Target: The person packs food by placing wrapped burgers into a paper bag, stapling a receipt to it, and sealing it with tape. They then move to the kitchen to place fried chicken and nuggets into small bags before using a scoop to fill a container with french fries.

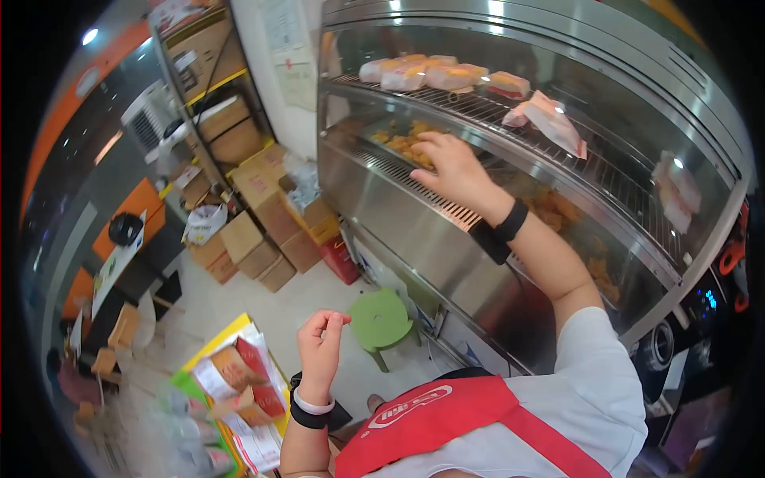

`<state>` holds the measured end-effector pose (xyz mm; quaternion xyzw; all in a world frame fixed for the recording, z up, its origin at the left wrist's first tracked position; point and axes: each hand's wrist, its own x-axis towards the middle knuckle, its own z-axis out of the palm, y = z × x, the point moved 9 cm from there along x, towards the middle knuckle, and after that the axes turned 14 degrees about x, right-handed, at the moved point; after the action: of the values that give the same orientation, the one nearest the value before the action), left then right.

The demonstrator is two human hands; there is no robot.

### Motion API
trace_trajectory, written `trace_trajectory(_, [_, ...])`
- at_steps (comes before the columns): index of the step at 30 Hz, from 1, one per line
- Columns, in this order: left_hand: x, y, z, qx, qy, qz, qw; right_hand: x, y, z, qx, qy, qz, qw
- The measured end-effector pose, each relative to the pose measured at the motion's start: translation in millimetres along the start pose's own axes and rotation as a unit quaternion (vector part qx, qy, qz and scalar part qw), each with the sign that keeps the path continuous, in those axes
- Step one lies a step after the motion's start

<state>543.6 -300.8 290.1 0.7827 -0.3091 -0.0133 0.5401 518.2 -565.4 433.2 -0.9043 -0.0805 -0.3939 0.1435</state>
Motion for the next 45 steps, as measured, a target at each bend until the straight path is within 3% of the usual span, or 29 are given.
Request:
trace_trajectory(3, [37.1, -3.8, 2.6, -0.052, -0.031, 0.007, 0.998, 1.3, 29.1, -39.8, -0.077, 0.055, 0.003, 0.996])
trace_trajectory(5, [64.7, -8.7, 1.1, -0.092, -0.053, 0.001, 0.994, 6.0, 49.1, -56.0, -0.171, 0.041, 0.073, 0.982])
trace_trajectory(9, [129.2, -8.1, -7.5, -0.132, -0.088, 0.031, 0.987, 24.5, 60.9, -46.5, -0.347, 0.018, 0.05, 0.936])
trace_trajectory(13, [207.2, -28.7, -39.7, -0.112, -0.083, 0.054, 0.989, 52.2, 69.6, -20.2, -0.4, -0.021, 0.088, 0.912])
trace_trajectory(16, [259.9, -56.0, -68.7, -0.158, -0.055, 0.07, 0.983, 64.0, 87.3, -9.3, -0.454, -0.047, 0.172, 0.873])
trace_trajectory(19, [309.8, -70.3, -66.1, -0.177, -0.09, 0.069, 0.978, 68.3, 91.5, -3.3, -0.473, -0.057, 0.201, 0.856])
trace_trajectory(22, [351.0, -63.9, -31.0, -0.152, -0.13, 0.069, 0.977, 79.5, 73.4, -5.9, -0.509, -0.07, 0.181, 0.839])
trace_trajectory(24, [368.5, -49.5, 1.6, -0.174, -0.163, 0.078, 0.968, 97.3, 27.7, -11.0, -0.484, -0.019, 0.086, 0.871])
trace_trajectory(29, [354.1, 57.0, 76.9, -0.313, -0.314, 0.142, 0.885, 133.4, -39.2, -29.7, -0.501, 0.028, 0.046, 0.864])
trace_trajectory(32, [326.5, 139.9, 81.5, -0.453, -0.381, 0.238, 0.77, 128.6, -56.7, -28.3, -0.517, 0.035, -0.003, 0.856])
trace_trajectory(34, [321.8, 153.4, 94.8, -0.467, -0.424, 0.234, 0.74, 99.5, -61.9, -5.0, -0.459, 0.037, -0.128, 0.878])
trace_trajectory(36, [332.8, 145.7, 100.7, -0.406, -0.376, 0.276, 0.786, 56.2, -54.2, 21.4, -0.398, -0.136, -0.208, 0.883])
trace_trajectory(38, [337.8, 148.1, 97.7, -0.419, -0.378, 0.271, 0.78, 31.9, -23.0, -16.6, -0.325, -0.158, -0.07, 0.93])
trace_trajectory(39, [336.8, 153.2, 91.9, -0.421, -0.372, 0.289, 0.776, 26.6, 41.5, -81.6, -0.408, -0.024, 0.244, 0.879])
trace_trajectory(40, [336.5, 157.3, 86.5, -0.422, -0.365, 0.304, 0.772, 15.4, 37.6, -112.0, -0.41, -0.09, 0.214, 0.882])
trace_trajectory(41, [335.9, 161.4, 84.5, -0.425, -0.37, 0.304, 0.769, 0.0, 35.9, -166.4, -0.429, 0.037, 0.133, 0.893])
trace_trajectory(42, [333.8, 167.9, 78.9, -0.435, -0.362, 0.323, 0.758, -31.3, 63.7, -229.1, -0.373, 0.146, 0.319, 0.859])
trace_trajectory(43, [332.3, 172.7, 74.6, -0.445, -0.355, 0.341, 0.748, -52.4, 75.1, -276.2, -0.446, 0.144, 0.466, 0.75])
trace_trajectory(44, [332.1, 173.4, 75.9, -0.449, -0.357, 0.339, 0.746, -84.5, 87.8, -304.0, -0.582, 0.04, 0.201, 0.787])
trace_trajectory(45, [333.1, 172.6, 76.3, -0.445, -0.344, 0.339, 0.755, -146.3, 120.5, -373.8, -0.322, 0.192, 0.369, 0.851])
